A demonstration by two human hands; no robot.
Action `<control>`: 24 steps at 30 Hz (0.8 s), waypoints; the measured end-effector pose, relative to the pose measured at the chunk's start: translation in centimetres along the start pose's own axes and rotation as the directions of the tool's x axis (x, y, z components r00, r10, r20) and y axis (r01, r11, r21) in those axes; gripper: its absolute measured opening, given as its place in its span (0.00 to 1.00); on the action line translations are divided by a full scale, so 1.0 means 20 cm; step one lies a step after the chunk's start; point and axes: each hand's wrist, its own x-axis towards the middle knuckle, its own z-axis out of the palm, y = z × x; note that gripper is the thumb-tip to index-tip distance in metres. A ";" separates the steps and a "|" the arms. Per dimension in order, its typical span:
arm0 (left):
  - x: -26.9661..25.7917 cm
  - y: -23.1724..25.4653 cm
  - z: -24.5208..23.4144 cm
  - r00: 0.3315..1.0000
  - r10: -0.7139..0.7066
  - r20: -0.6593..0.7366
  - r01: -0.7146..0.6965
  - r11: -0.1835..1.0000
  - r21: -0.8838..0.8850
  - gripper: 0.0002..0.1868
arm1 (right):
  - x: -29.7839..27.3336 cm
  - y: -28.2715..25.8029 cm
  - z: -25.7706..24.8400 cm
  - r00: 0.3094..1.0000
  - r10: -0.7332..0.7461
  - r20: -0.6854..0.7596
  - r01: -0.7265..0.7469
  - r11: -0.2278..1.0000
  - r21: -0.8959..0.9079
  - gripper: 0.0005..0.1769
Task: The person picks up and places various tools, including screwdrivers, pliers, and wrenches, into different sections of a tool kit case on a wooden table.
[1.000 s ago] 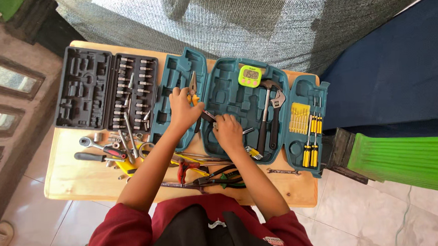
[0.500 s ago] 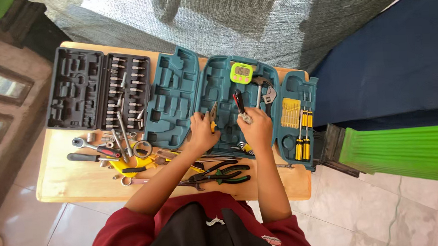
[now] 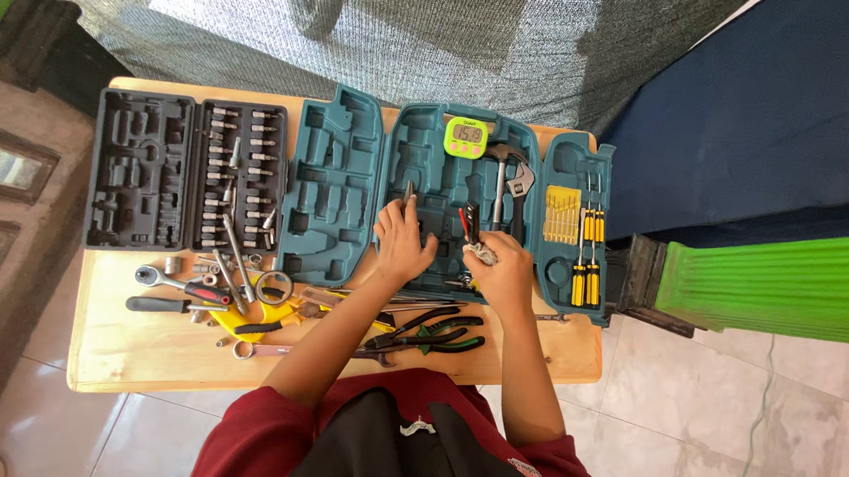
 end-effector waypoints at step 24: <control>0.04 -0.02 0.08 0.982 0.037 0.183 -0.082 0.967 0.243 0.40 | 0.03 -0.03 -0.04 0.991 -0.132 0.036 0.136 0.980 -0.142 0.12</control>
